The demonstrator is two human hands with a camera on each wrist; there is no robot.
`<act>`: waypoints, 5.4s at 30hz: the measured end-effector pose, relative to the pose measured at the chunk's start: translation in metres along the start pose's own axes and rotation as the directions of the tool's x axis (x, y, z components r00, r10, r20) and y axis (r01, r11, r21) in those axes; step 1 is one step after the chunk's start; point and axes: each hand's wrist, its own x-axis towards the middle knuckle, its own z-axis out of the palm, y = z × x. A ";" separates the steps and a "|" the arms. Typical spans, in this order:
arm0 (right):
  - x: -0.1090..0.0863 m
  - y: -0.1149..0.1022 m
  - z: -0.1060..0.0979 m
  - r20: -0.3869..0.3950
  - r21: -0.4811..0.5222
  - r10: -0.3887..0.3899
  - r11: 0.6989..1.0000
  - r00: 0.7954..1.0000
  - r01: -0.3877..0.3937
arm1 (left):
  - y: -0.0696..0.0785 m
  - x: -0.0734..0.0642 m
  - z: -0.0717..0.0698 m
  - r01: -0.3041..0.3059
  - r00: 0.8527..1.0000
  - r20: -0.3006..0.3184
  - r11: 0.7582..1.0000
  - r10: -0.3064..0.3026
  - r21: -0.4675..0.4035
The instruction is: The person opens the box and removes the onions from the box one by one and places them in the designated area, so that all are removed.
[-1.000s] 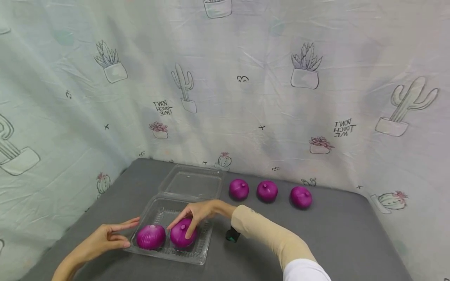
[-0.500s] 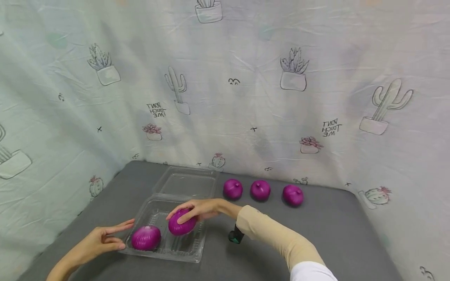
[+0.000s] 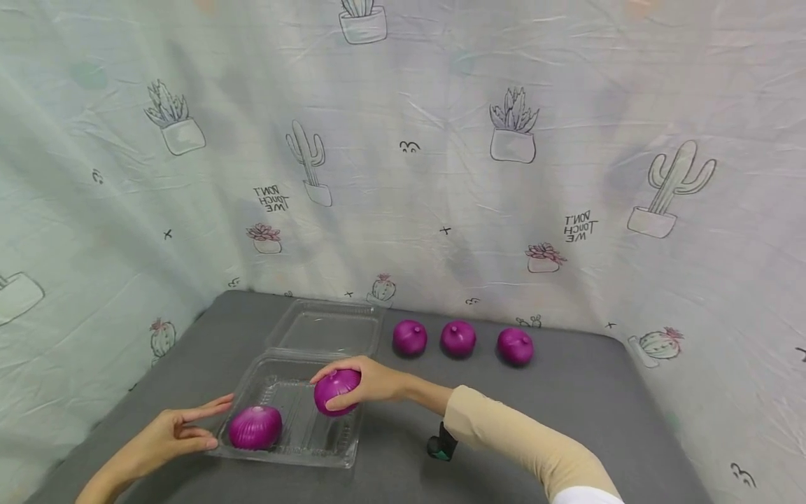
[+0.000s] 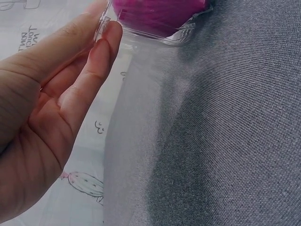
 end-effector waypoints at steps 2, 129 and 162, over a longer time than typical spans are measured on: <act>-0.012 -0.002 0.001 -0.048 0.010 -0.017 1.000 0.999 0.018 | 0.001 -0.001 0.001 0.002 1.000 0.001 1.000 -0.002 0.003; -0.115 0.077 -0.026 -0.470 -0.036 0.050 0.996 0.881 -0.076 | 0.006 0.009 0.010 0.045 0.999 -0.024 0.997 -0.043 0.065; -0.126 0.057 -0.047 -0.422 -0.079 -0.046 0.997 0.905 0.014 | 0.008 0.003 0.008 0.085 0.995 -0.056 0.993 -0.081 0.081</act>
